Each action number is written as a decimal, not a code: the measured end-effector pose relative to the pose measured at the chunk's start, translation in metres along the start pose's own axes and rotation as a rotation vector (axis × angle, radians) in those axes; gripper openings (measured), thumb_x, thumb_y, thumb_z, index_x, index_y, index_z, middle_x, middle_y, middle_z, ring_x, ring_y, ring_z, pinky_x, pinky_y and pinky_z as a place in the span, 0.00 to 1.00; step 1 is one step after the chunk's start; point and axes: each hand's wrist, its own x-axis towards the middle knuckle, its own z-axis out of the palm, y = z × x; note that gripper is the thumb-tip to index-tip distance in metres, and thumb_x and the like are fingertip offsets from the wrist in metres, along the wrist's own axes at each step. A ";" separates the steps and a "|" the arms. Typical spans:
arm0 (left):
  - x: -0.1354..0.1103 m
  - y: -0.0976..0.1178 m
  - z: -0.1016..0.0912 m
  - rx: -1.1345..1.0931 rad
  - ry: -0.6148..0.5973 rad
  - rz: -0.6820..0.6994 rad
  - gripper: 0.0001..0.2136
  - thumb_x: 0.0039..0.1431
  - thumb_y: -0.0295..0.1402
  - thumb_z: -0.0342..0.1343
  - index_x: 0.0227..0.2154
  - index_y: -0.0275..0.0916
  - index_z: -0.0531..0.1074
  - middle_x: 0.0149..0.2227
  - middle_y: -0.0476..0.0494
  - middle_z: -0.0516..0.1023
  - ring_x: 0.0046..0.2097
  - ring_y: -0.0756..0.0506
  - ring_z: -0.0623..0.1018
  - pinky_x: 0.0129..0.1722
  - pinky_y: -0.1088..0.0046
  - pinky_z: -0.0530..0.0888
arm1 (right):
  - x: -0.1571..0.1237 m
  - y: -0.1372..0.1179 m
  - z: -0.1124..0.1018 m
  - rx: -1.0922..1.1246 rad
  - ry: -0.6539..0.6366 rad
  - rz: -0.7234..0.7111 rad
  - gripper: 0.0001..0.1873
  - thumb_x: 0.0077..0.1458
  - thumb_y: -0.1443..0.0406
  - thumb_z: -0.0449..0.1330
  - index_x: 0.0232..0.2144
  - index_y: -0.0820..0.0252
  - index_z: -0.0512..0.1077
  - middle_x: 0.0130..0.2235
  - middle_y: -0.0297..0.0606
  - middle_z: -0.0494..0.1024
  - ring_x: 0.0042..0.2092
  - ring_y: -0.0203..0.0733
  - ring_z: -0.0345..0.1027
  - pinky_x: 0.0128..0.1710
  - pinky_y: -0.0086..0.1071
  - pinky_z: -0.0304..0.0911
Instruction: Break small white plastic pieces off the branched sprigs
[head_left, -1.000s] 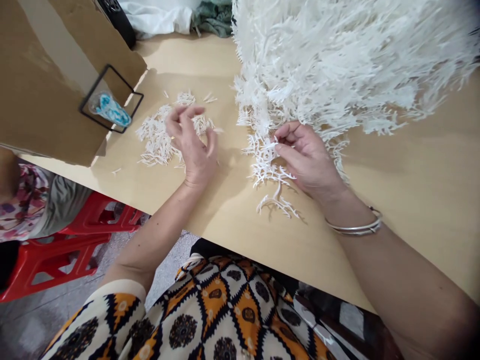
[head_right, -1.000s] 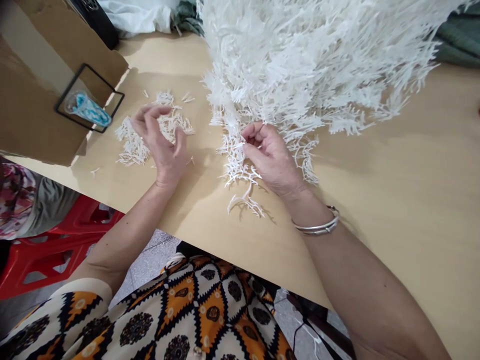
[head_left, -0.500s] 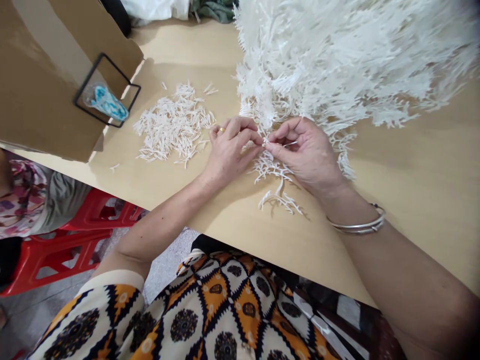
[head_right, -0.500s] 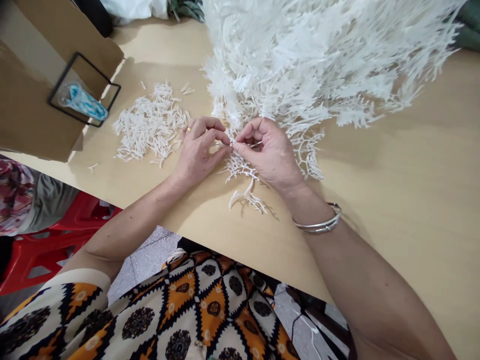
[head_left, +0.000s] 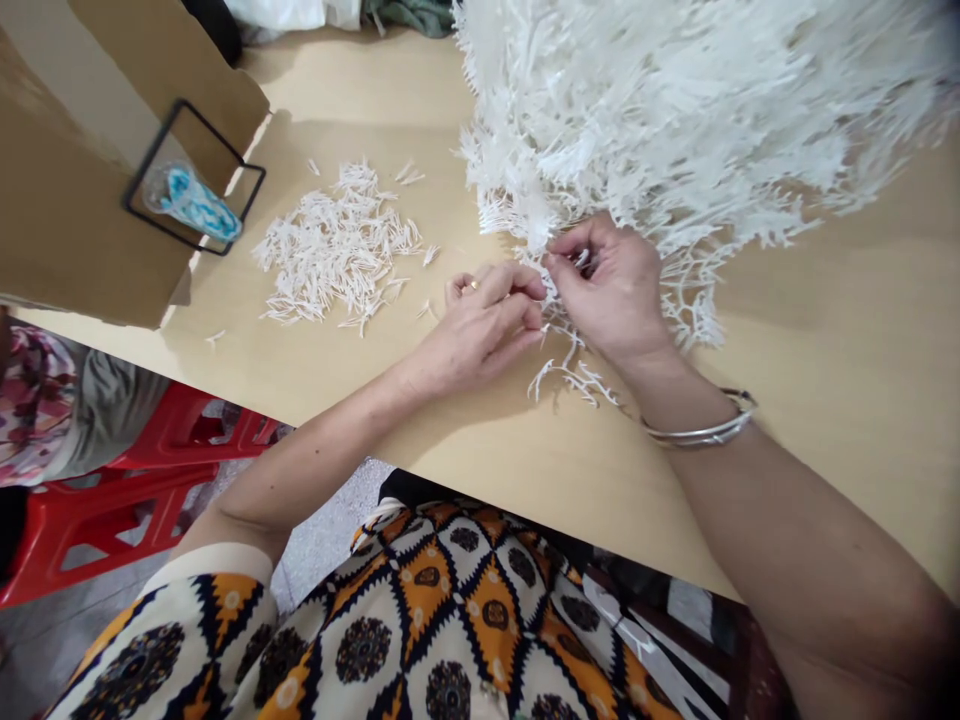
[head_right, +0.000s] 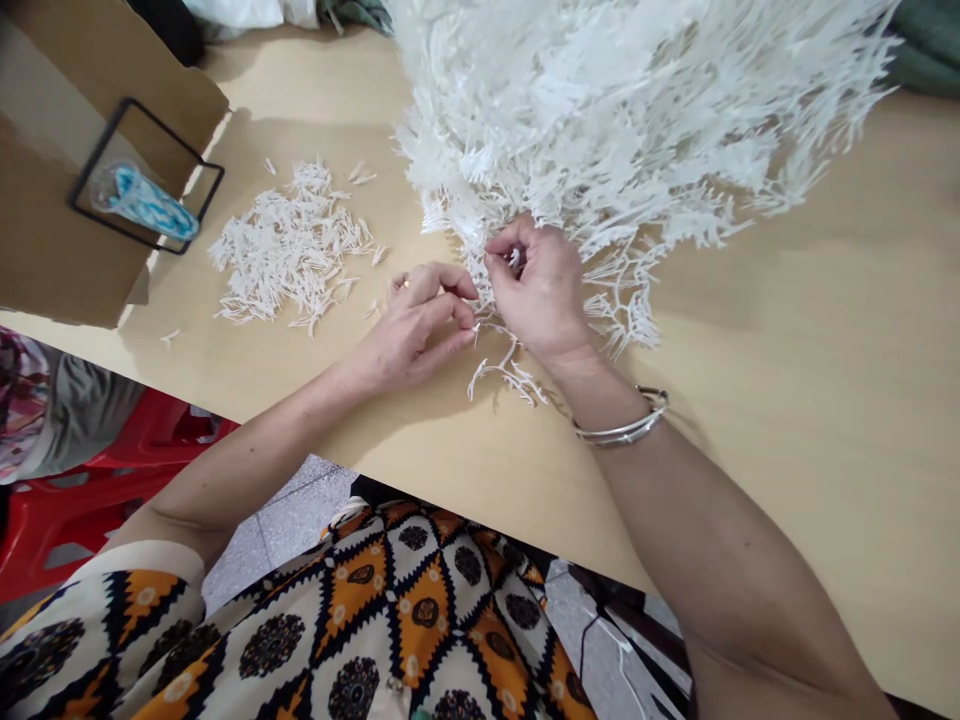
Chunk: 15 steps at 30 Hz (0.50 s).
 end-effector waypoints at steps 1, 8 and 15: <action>0.000 -0.001 0.001 -0.008 0.031 -0.009 0.08 0.78 0.40 0.54 0.44 0.44 0.75 0.60 0.39 0.79 0.63 0.41 0.77 0.64 0.56 0.65 | 0.002 0.000 -0.003 0.021 -0.015 0.009 0.09 0.58 0.63 0.72 0.34 0.50 0.74 0.34 0.36 0.75 0.40 0.48 0.72 0.51 0.51 0.71; 0.002 -0.036 -0.005 0.107 0.551 -0.447 0.11 0.79 0.46 0.54 0.44 0.45 0.71 0.59 0.38 0.76 0.65 0.39 0.74 0.63 0.53 0.72 | -0.001 -0.009 -0.024 0.296 -0.278 0.056 0.17 0.50 0.73 0.62 0.41 0.50 0.71 0.38 0.35 0.72 0.43 0.44 0.68 0.46 0.43 0.68; 0.000 -0.018 -0.004 0.135 0.398 -0.348 0.10 0.76 0.39 0.56 0.55 0.47 0.72 0.65 0.35 0.74 0.70 0.34 0.71 0.65 0.50 0.68 | 0.005 0.005 -0.027 0.347 -0.345 0.054 0.21 0.51 0.77 0.65 0.42 0.49 0.69 0.40 0.34 0.75 0.40 0.42 0.68 0.41 0.41 0.68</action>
